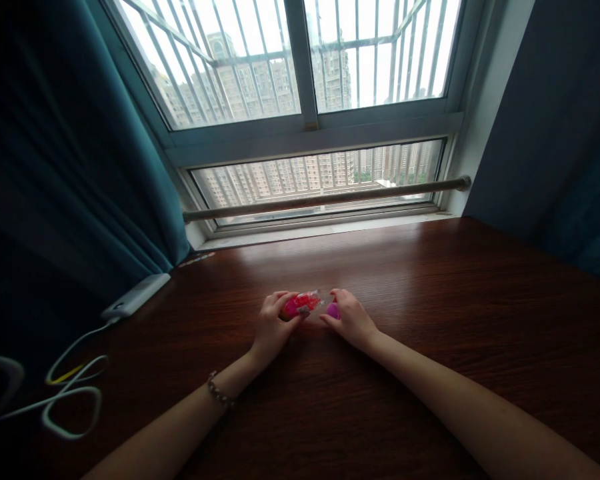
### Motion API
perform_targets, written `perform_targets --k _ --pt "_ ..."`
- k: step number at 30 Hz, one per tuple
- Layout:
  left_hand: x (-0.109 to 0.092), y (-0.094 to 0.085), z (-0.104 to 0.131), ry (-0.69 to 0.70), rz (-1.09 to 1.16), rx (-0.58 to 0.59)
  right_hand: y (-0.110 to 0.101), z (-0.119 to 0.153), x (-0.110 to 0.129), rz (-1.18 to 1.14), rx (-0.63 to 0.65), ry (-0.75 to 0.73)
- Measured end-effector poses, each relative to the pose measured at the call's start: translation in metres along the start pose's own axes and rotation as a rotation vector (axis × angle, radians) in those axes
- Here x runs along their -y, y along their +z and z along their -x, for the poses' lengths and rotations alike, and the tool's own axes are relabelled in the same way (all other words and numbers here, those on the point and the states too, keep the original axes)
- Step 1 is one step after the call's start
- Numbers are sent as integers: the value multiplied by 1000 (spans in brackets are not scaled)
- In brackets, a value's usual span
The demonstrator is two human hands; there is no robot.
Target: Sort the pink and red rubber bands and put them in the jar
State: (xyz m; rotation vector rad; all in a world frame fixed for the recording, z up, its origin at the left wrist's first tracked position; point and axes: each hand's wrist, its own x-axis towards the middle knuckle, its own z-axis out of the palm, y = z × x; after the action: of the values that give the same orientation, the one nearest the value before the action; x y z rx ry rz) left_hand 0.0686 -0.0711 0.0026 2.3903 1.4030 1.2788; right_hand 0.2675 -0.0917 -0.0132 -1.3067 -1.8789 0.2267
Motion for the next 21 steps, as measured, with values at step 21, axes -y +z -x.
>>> perform_targets --k 21 --pt "0 -1 1 86 -73 85 -6 2 9 -58 3 -93"
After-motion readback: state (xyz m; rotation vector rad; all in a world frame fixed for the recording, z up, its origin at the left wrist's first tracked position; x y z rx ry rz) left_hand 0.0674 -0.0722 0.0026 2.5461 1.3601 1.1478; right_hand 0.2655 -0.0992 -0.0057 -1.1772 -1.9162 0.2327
